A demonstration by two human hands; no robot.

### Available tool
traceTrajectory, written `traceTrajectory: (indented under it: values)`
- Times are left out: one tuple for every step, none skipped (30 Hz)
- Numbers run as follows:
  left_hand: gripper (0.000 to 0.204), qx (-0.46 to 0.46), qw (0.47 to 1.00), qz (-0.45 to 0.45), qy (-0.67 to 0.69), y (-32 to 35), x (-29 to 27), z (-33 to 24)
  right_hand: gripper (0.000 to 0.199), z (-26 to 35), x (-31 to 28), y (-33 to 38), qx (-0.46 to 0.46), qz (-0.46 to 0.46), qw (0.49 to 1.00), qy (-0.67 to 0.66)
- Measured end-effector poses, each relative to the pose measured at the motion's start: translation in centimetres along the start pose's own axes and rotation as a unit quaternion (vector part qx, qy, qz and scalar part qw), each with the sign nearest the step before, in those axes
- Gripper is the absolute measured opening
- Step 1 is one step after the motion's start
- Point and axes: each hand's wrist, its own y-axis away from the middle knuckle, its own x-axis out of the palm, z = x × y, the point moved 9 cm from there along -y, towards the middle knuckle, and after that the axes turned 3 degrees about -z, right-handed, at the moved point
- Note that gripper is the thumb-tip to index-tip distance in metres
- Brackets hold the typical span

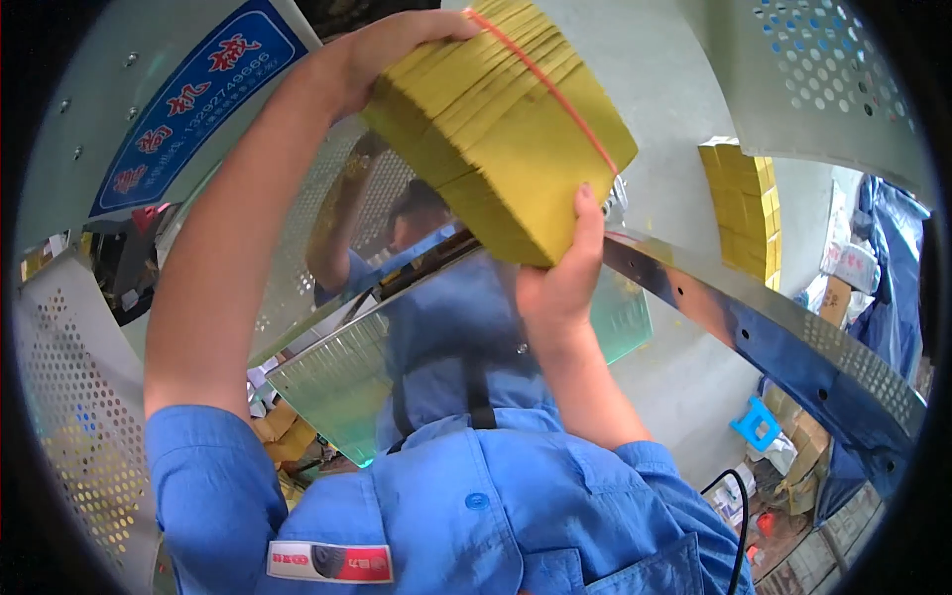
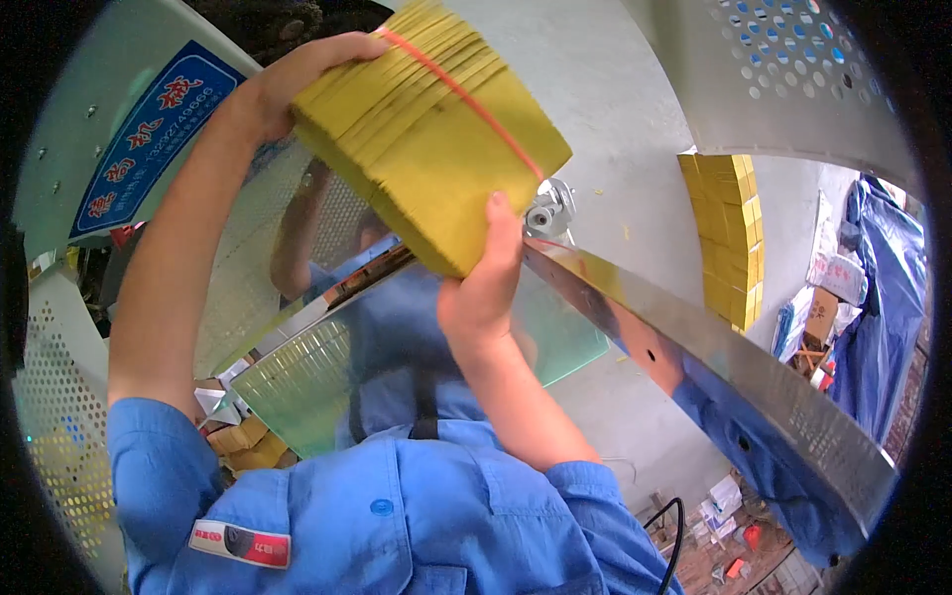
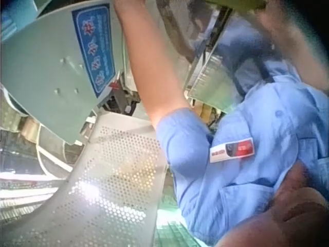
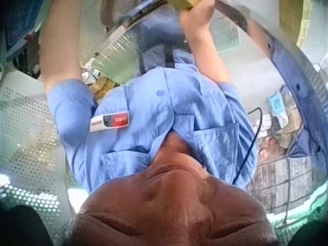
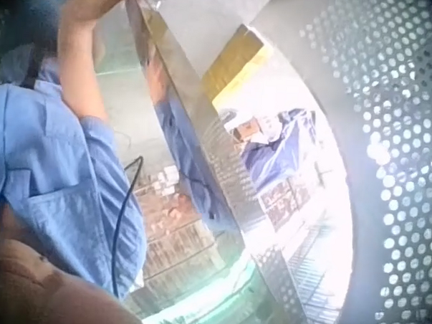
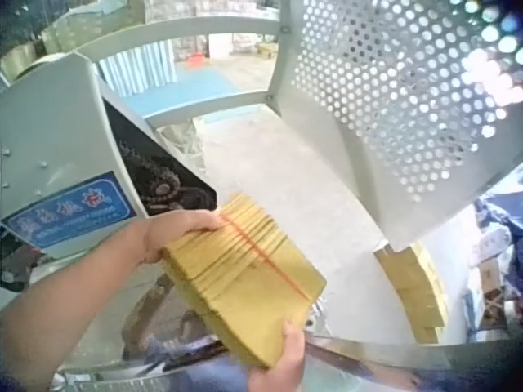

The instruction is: The recorder is weighing, strapping, and organizing stacks of yellow paper blocks in a paper mill environment.

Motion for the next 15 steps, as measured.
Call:
traceTrajectory:
  values:
    - [0.045, -0.051, 0.999, 0.002, -0.009, -0.9, 0.1, 0.5, 0.045, 0.1, 0.3, -0.7, 0.006, 0.003, 1.000, -0.019]
    - [0.045, -0.053, 0.999, -0.001, -0.011, -1.6, -0.2, 0.3, 0.045, 0.1, 0.7, -1.1, 0.009, 0.004, 1.000, -0.020]
    - [0.049, -0.068, 0.996, -0.008, -0.054, -2.1, -0.8, 0.3, 0.044, 0.3, 1.5, -1.4, 0.003, 0.017, 0.999, -0.034]
    - [0.055, -0.086, 0.992, -0.008, -0.095, -2.4, -0.9, 0.3, 0.044, 0.4, 1.8, -1.7, -0.004, 0.024, 0.999, -0.047]
    - [0.047, -0.114, 0.991, 0.060, -0.032, -1.3, 2.0, -1.6, 0.044, 0.7, 1.5, -2.2, -0.006, 0.015, 0.999, -0.045]
    - [0.047, -0.118, 0.990, 0.069, -0.030, -2.4, 2.7, -1.3, 0.044, 1.3, 1.3, -2.8, -0.021, 0.017, 0.999, -0.037]
    - [0.045, -0.118, 0.991, 0.049, -0.033, -2.9, 2.1, -1.4, 0.043, 1.7, 1.7, -3.3, -0.030, 0.032, 0.999, -0.032]
    - [0.043, -0.116, 0.992, 0.028, -0.038, -3.5, 1.3, -1.6, 0.043, 1.6, 1.7, -4.6, -0.027, 0.035, 0.998, -0.032]
    - [0.043, -0.116, 0.992, 0.022, -0.037, -3.8, 0.6, -1.8, 0.041, 1.6, 1.7, -6.3, -0.030, 0.047, 0.998, 0.004]
    - [0.042, -0.095, 0.995, 0.021, -0.021, -4.2, -0.2, -2.4, 0.039, 1.5, 2.6, -7.2, -0.037, 0.058, 0.997, 0.038]
    - [0.041, -0.073, 0.997, 0.019, -0.006, -4.4, -1.1, -3.2, 0.038, 1.7, 3.0, -7.5, -0.051, 0.043, 0.997, 0.038]
    - [0.040, -0.050, 0.999, 0.016, 0.009, -4.3, -2.0, -3.8, 0.038, 1.8, 3.7, -7.2, -0.051, 0.050, 0.997, 0.035]
    - [0.042, 0.036, 0.995, 0.092, 0.021, -3.4, -0.4, -5.3, 0.037, 2.3, 3.9, -6.4, -0.065, 0.057, 0.996, 0.025]
    - [0.042, 0.037, 0.995, 0.087, 0.020, -2.4, -0.7, -5.6, 0.037, 2.8, 4.2, -5.6, -0.078, 0.065, 0.995, 0.015]
    - [0.043, 0.050, 0.998, 0.027, -0.026, 0.1, 0.1, -7.1, 0.039, 3.4, 3.8, -4.9, -0.087, 0.056, 0.994, 0.020]
